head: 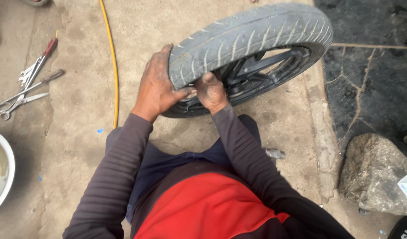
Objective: The person sits on the ground with a motorcycle wheel and works the tire off the rim. They use a screwdriver-like pry tool to lever the tire bead, tap the tire with a hammer, rotate the wheel, and repeatedly pry the bead over the rim edge, at one point using a long metal rod for leverage.
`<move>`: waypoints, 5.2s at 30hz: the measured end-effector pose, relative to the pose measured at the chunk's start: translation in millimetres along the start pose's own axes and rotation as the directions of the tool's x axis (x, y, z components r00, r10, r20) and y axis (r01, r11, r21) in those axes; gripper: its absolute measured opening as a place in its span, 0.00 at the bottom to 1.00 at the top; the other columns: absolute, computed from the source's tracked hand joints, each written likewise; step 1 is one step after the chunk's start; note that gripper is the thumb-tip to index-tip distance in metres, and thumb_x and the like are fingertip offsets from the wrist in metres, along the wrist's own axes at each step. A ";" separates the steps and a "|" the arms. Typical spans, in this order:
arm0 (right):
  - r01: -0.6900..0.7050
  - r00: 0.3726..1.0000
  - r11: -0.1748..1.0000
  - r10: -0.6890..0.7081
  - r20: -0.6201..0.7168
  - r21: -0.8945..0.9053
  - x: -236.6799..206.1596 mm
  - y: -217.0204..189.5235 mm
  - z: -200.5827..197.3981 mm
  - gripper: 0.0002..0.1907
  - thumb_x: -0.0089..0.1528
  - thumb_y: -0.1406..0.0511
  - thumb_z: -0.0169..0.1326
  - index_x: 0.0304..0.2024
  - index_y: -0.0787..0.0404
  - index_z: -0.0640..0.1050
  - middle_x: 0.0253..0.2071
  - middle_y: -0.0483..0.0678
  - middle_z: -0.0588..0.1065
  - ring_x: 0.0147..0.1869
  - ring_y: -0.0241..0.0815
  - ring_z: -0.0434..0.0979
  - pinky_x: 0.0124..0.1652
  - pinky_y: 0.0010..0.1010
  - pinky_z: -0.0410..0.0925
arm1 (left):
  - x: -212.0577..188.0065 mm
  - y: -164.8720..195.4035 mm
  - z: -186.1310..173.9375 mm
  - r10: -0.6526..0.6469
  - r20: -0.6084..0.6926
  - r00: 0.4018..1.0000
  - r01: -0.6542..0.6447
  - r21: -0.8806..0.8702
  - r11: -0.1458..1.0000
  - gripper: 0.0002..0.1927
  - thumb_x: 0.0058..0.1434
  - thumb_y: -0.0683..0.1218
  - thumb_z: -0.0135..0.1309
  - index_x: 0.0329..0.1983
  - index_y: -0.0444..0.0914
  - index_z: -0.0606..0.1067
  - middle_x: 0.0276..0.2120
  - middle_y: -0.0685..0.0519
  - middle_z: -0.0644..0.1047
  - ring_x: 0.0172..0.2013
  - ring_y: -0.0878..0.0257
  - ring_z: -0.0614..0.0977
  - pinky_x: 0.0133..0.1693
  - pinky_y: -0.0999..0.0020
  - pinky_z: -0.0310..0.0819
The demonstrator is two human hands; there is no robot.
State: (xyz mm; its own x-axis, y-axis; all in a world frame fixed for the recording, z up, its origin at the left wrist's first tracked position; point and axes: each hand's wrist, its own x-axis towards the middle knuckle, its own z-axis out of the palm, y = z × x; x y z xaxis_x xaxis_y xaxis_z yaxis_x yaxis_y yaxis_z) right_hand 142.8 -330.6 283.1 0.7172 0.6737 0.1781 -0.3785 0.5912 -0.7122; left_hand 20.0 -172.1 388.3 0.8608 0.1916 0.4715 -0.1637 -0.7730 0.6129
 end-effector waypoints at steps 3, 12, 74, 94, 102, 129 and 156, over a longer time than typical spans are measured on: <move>-0.015 1.000 0.989 0.015 0.002 0.147 0.4 -17.2 -5.4 0.46 0.53 0.47 0.71 0.66 0.59 0.68 0.60 0.45 0.73 0.65 0.44 0.73 0.56 0.37 0.72 | 9.3 19.6 3.8 0.039 -0.019 0.999 -0.039 -0.009 0.999 0.63 0.40 0.62 0.78 0.71 0.32 0.59 0.56 0.38 0.72 0.56 0.39 0.74 0.56 0.48 0.70; 0.153 0.955 0.979 -0.112 -0.273 0.135 -29.5 -53.8 -7.6 0.46 0.59 0.43 0.64 0.70 0.58 0.65 0.63 0.45 0.72 0.62 0.42 0.73 0.38 0.24 0.70 | 22.0 59.0 39.8 0.050 -0.036 0.998 -0.045 0.115 0.992 0.56 0.49 0.68 0.73 0.70 0.33 0.62 0.53 0.40 0.73 0.53 0.43 0.76 0.55 0.48 0.72; 0.044 0.999 0.998 -0.044 -0.004 -0.053 2.0 -2.1 12.0 0.41 0.57 0.52 0.67 0.66 0.61 0.67 0.62 0.46 0.73 0.68 0.44 0.72 0.67 0.40 0.67 | -18.3 -37.8 5.7 0.106 -0.036 0.994 -0.103 0.071 0.992 0.67 0.46 0.65 0.82 0.75 0.31 0.54 0.66 0.34 0.67 0.66 0.37 0.70 0.67 0.48 0.63; -0.058 0.882 0.701 -0.297 -0.365 -0.711 -62.0 -25.8 -4.1 0.30 0.63 0.54 0.62 0.57 0.68 0.72 0.48 0.56 0.72 0.51 0.49 0.72 0.54 0.41 0.67 | 30.1 -14.7 43.8 0.176 0.056 0.983 -0.178 0.046 0.983 0.65 0.51 0.66 0.78 0.75 0.24 0.55 0.66 0.26 0.64 0.67 0.32 0.66 0.68 0.48 0.59; -0.054 0.979 0.713 0.177 0.105 -0.699 -26.2 61.8 -56.6 0.43 0.51 0.53 0.73 0.61 0.66 0.69 0.56 0.50 0.74 0.64 0.45 0.73 0.62 0.40 0.68 | 33.2 -2.3 47.0 0.191 0.060 0.980 -0.190 -0.019 0.982 0.50 0.54 0.54 0.78 0.69 0.28 0.61 0.59 0.37 0.71 0.60 0.41 0.74 0.65 0.48 0.68; 0.165 0.673 0.921 -0.367 -0.642 -0.353 -171.6 -200.6 -319.9 0.33 0.71 0.47 0.45 0.72 0.57 0.65 0.71 0.47 0.68 0.76 0.47 0.67 0.74 0.43 0.62 | 38.0 -101.2 -3.7 -0.023 0.113 0.993 0.065 -0.382 0.922 0.54 0.60 0.76 0.52 0.76 0.34 0.57 0.71 0.39 0.64 0.72 0.44 0.62 0.73 0.51 0.52; -0.155 0.845 0.987 0.109 -0.524 -0.044 -17.6 -94.7 -174.5 0.28 0.68 0.57 0.42 0.63 0.69 0.74 0.60 0.59 0.75 0.62 0.53 0.77 0.64 0.45 0.70 | -76.8 -220.1 -29.5 -0.677 0.002 0.736 0.216 -0.948 0.232 0.32 0.70 0.57 0.47 0.69 0.30 0.68 0.64 0.42 0.73 0.65 0.52 0.75 0.69 0.59 0.69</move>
State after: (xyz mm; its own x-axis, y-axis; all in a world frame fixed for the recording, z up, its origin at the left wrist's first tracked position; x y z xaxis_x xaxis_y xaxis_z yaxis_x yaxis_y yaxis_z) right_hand 268.1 -475.8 228.9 0.8710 0.4017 -0.2829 -0.4590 0.4598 -0.7602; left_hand -24.4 1.2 235.8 0.7454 0.6631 -0.0686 -0.3095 0.4354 0.8454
